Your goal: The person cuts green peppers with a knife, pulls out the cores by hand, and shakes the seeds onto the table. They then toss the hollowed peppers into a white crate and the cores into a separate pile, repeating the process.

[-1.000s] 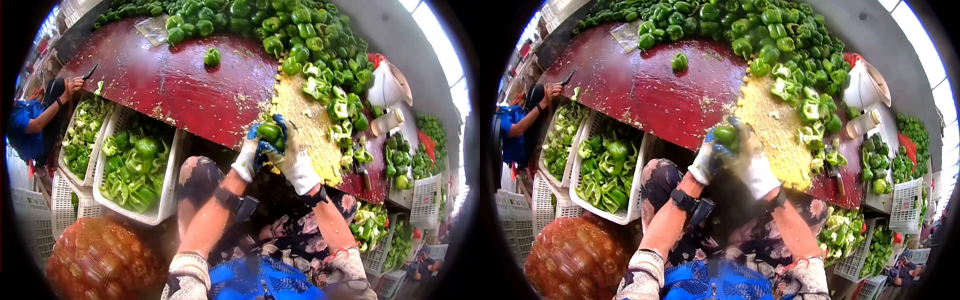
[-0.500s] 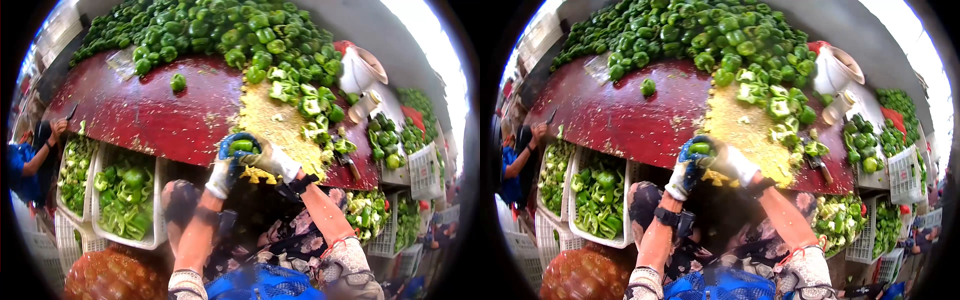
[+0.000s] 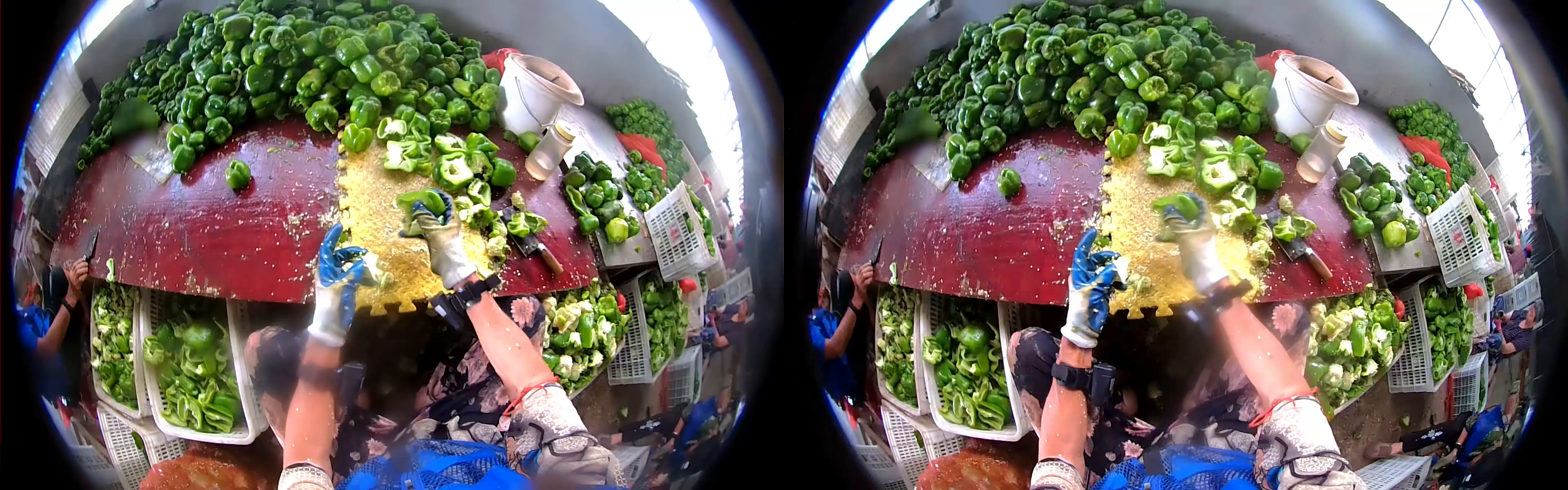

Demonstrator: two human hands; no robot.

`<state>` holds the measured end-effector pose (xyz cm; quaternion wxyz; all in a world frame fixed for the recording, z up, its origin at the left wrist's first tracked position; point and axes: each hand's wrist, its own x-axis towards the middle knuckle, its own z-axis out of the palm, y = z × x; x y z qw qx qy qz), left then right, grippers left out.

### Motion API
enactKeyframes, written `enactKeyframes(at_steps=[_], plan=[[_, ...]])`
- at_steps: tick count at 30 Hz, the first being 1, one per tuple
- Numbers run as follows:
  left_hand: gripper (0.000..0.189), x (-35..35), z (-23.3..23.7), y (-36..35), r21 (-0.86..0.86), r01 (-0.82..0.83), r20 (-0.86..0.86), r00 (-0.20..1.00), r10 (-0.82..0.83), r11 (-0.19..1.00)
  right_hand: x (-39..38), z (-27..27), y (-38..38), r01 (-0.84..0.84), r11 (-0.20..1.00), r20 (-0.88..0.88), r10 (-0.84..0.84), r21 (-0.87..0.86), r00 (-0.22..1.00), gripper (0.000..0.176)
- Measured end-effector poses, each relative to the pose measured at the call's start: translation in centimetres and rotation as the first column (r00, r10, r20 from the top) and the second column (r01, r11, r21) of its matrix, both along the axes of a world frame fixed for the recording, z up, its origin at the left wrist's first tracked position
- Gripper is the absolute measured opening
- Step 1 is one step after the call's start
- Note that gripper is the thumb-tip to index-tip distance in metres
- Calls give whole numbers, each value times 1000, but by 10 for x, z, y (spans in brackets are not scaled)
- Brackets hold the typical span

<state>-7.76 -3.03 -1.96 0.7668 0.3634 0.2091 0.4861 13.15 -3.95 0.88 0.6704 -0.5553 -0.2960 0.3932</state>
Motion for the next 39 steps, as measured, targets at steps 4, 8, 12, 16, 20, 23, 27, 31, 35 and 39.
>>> enactKeyframes(at_steps=[4,8,12,16,20,23,27,31,35,39], plan=[[75,16,-26,0,32,-222,-216,950,223,975,16,20,9,159,977,45,-155,-140,987,54],[53,6,-11,-5,-117,-328,-293,913,283,937,-27,49,7,-137,978,-329,182,156,927,50],[31,-7,-20,-1,-219,-319,-44,947,317,922,-65,57,16,-626,779,281,594,32,754,85],[31,-12,2,-7,-187,-281,-50,960,277,941,-1,14,90,-129,990,980,78,-55,182,82],[35,-12,-7,-8,-223,-238,13,969,247,945,75,-20,171,176,960,964,238,-216,-115,99],[39,-10,-3,0,-341,-155,12,986,169,927,67,4,187,239,844,848,516,-480,-118,90],[40,-11,-5,4,-319,-117,-56,993,104,941,82,-46,182,115,875,879,475,-470,-28,83],[41,-11,-10,-2,-233,-133,31,989,144,963,69,-34,127,-32,953,952,298,-301,-73,87],[46,-6,-32,2,-254,-57,-1,998,59,966,38,-62,93,-295,951,984,133,-93,121,44],[62,-9,11,-9,-164,-14,-139,990,-9,986,-33,37,22,-545,804,971,182,-237,-153,58]])
